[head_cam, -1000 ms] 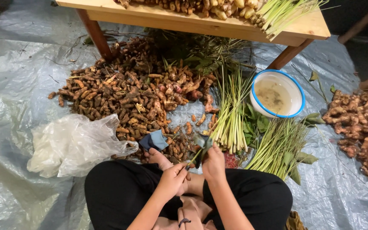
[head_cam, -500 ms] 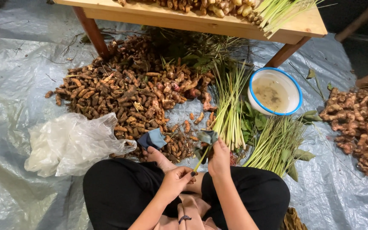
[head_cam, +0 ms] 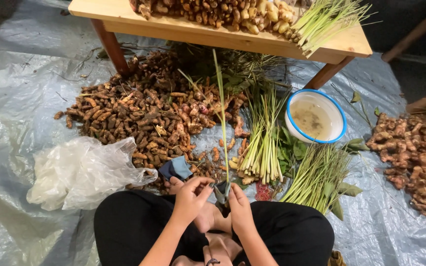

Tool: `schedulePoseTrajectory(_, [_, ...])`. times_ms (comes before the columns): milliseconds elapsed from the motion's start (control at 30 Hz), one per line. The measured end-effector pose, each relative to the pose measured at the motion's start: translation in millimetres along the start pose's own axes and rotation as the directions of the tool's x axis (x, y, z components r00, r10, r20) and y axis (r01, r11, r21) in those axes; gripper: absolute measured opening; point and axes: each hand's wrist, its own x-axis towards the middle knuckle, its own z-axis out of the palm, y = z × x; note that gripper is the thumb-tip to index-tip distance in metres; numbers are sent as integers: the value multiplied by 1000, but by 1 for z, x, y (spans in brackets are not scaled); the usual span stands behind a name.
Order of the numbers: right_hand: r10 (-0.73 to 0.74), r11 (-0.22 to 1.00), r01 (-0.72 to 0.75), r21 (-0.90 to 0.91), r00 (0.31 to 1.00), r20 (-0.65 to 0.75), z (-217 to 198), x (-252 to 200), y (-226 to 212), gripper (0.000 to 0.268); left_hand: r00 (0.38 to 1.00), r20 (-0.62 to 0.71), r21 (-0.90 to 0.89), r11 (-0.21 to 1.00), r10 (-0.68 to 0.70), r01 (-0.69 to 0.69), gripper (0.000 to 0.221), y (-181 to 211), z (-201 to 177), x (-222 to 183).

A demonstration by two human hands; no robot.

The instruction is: The person sits on a tarp and uses a small knife to peel the outer layers off long green stalks, likely lemongrass. They handle the stalks one at a time, scraping the knife along the length of each stalk and placing the peeled pieces on a nearby table.

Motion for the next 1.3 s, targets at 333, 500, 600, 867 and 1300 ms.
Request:
schedulePoseTrajectory(333, [-152, 862, 201, -465, 978, 143, 6, -10, 3, 24, 998, -21, -37, 998, -54, 53, 21, 21, -2, 15])
schedulePoseTrajectory(500, [23, 955, 30, -296, 984, 174, 5, -13, -9, 15, 988, -8, -111, 982, -157, 155, 23, 37, -13, 20])
schedulePoseTrajectory(600, [-35, 867, 76, -493, 995, 93, 1, -7, -10, 26, 996, -90, -54, 998, 3, -8, 20, 35, -12, 23])
schedulePoseTrajectory(867, [-292, 684, 265, -680, 953, 77, -8, 8, 29, 41, 987, -146, -55, 996, 67, -75, 20, 32, -7, 31])
schedulePoseTrajectory(1300, [-67, 993, 71, 96, 997, -36, -22, 23, 41, 31, 966, -239, -223, 963, 95, -150, 18, 33, 7, 28])
